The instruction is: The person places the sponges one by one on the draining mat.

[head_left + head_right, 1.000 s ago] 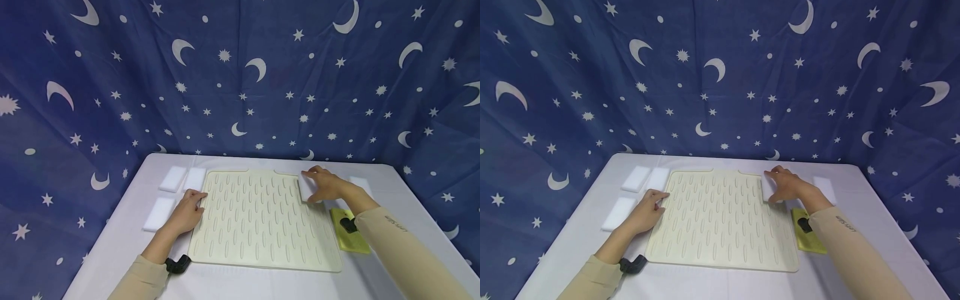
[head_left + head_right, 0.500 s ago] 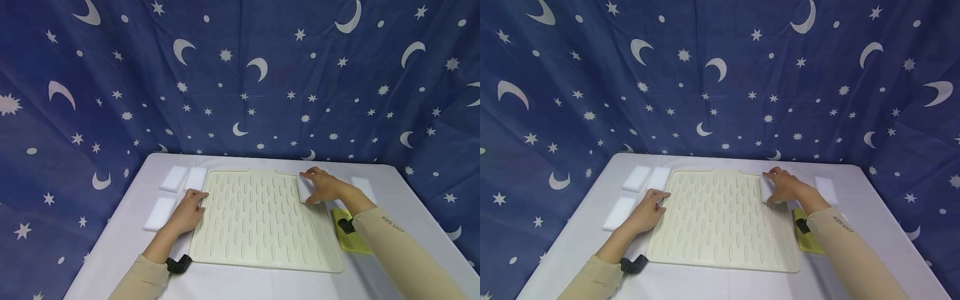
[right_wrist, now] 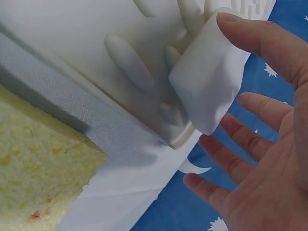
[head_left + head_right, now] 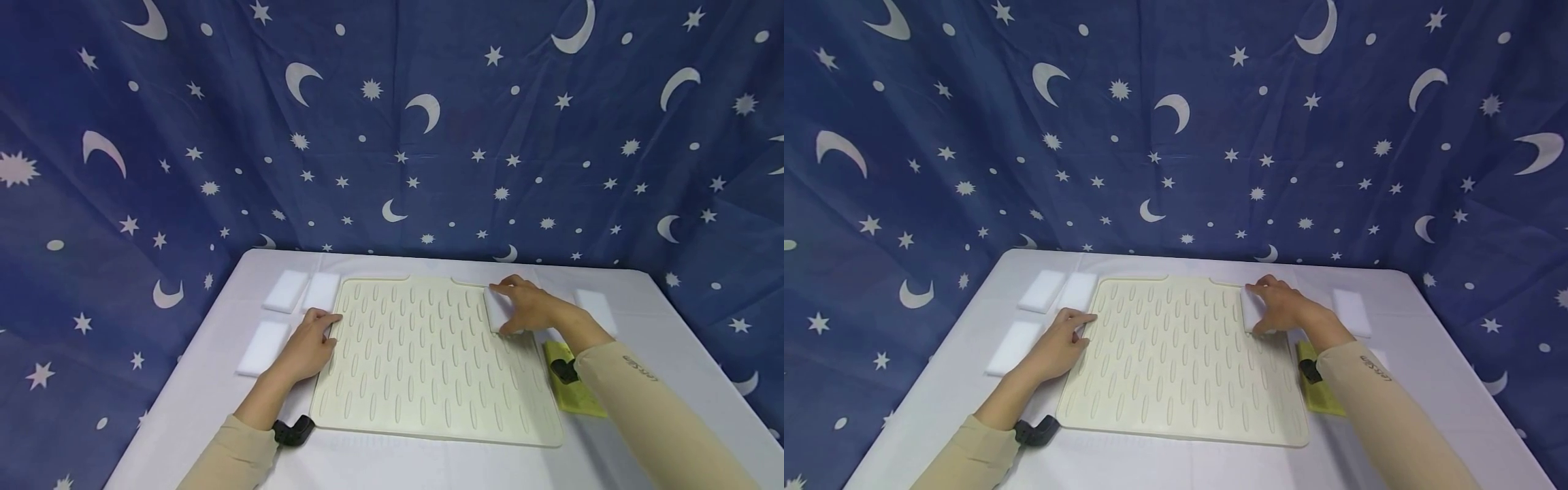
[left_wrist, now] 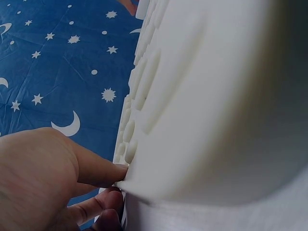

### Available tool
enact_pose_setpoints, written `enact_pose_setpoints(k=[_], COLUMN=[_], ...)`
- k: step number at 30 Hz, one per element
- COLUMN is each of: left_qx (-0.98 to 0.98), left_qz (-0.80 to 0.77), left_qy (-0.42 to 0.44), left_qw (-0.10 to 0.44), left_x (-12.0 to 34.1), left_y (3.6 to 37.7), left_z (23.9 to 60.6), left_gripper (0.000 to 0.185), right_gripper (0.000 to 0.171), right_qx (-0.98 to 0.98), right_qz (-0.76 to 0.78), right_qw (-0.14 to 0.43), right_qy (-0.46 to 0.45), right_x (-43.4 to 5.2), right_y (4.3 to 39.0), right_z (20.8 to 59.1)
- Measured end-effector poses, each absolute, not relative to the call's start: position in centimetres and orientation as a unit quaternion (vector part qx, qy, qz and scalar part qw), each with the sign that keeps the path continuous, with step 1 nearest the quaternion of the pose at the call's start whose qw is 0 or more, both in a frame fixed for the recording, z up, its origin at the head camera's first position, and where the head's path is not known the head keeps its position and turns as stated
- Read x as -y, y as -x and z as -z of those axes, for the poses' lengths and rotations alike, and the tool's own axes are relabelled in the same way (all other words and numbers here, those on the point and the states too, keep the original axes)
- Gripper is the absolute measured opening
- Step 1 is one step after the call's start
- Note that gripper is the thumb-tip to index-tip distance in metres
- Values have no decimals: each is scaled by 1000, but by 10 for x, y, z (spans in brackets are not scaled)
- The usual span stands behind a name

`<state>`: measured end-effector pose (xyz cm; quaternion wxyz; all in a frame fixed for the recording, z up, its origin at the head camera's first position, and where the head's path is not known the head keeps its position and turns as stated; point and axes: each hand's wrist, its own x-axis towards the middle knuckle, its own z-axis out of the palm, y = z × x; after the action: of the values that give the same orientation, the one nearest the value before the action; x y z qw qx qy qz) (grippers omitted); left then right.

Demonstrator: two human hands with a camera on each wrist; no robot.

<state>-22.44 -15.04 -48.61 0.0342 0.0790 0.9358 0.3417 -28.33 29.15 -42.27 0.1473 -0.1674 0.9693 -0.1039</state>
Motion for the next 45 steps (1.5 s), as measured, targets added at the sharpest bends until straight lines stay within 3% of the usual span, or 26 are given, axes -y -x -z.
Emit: enact_pose_setpoints(k=[27,45], left_qx=[-937,-935], left_qz=[-338,-344], left_qy=[-82,-83], left_qw=[32,31], left_x=[150,153], left_y=[226,227], left_z=[486,488], left_gripper=[49,48], right_gripper=[103,100], right_qx=[-969,-970], right_qz=[114,130], right_qw=[142,124], right_qy=[168,160], right_x=[-299,-337], right_y=[279,271], right_z=[411,397])
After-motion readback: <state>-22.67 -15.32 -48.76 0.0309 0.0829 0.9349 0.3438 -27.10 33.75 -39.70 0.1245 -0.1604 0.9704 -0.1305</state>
